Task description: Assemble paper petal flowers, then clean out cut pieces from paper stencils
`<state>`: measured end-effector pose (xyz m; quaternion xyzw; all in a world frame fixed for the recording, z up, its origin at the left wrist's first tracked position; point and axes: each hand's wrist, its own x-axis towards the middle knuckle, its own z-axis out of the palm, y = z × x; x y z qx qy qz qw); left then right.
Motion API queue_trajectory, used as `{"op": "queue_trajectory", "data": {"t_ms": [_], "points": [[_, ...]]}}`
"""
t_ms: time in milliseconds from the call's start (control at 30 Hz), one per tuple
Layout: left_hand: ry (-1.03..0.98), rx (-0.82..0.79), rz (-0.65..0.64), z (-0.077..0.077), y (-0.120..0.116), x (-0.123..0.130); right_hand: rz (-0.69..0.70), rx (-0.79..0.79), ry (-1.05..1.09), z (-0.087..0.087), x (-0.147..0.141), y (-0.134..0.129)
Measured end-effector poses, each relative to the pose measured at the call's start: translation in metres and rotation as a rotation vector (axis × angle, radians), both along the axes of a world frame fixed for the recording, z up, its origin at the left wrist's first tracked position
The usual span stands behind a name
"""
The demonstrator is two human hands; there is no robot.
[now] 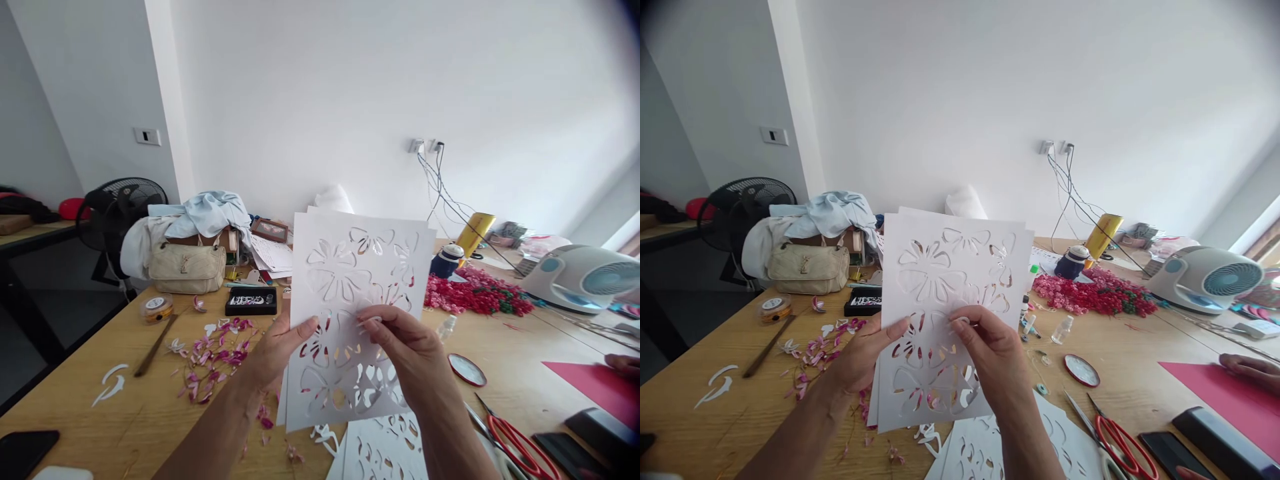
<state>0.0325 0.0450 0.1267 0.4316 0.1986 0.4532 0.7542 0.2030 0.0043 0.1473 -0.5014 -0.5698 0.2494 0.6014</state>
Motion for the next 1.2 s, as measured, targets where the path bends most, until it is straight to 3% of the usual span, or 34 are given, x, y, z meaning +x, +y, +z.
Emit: {"op": "queue_trajectory", "data": {"t_ms": [100,267,600,900,1200], "points": [[-0.051,-0.044,-0.019,-0.002,0.003,-0.001,-0.033,0.011,-0.092,0.000,0.004,-0.003],[-0.066,-0.106,-0.013,-0.005,0.008,-0.003,-0.231,0.058,-0.387,0.000,0.008,-0.011],[-0.073,-0.137,0.019,-0.004,0.006,-0.003,-0.307,0.150,-0.628,-0.004,-0.009,-0.009],[-0.164,-0.161,-0.193,-0.014,0.008,-0.005,-0.298,0.126,-0.429,-0.011,-0.017,-0.009],[-0.151,-0.139,-0.195,-0.017,0.006,-0.002,-0.360,0.214,-0.488,-0.015,-0.022,-0.012]]}}
